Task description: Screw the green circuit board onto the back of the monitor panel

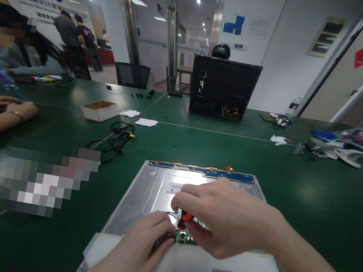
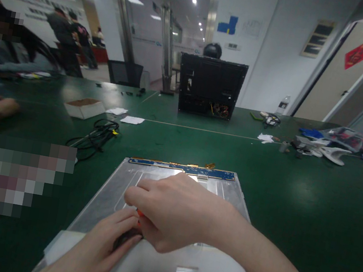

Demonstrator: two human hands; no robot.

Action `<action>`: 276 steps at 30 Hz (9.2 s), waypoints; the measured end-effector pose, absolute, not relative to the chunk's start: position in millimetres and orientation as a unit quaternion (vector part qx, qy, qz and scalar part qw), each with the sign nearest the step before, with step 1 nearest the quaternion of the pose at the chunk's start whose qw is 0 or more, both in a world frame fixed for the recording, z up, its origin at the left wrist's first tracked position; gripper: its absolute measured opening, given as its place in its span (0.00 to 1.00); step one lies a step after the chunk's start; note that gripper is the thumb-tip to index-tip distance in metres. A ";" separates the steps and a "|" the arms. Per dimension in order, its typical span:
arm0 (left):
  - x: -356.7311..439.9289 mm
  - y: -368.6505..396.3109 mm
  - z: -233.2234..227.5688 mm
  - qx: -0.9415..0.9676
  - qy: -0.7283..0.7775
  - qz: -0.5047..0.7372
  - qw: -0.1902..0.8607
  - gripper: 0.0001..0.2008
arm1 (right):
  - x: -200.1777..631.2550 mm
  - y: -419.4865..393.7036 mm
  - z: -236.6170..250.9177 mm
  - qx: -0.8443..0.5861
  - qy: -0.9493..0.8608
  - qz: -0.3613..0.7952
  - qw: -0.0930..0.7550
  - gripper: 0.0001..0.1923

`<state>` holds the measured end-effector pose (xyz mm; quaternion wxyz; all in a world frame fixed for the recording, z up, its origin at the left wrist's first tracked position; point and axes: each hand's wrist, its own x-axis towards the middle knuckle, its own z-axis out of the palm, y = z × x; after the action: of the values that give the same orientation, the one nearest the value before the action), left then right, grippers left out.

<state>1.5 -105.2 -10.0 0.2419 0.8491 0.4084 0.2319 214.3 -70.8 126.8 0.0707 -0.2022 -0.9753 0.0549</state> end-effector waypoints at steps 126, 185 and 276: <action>2.2 -106.4 -7.8 0.848 0.411 0.229 0.245 0.08 | 213.2 -66.6 122.4 -0.221 -0.973 0.026 0.066 0.06; 1.3 -110.1 -5.2 0.853 0.406 0.229 0.234 0.08 | 220.2 -56.6 124.3 -0.223 -0.967 0.106 0.069 0.07; 1.6 -105.4 -9.0 0.852 0.405 0.251 0.216 0.09 | 211.5 -70.0 122.9 -0.225 -0.973 0.014 0.057 0.09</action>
<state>1.6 -105.4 -9.0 0.2160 0.8522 0.4049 0.2512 211.5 -70.0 122.9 0.0571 -0.2248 -0.9726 0.0145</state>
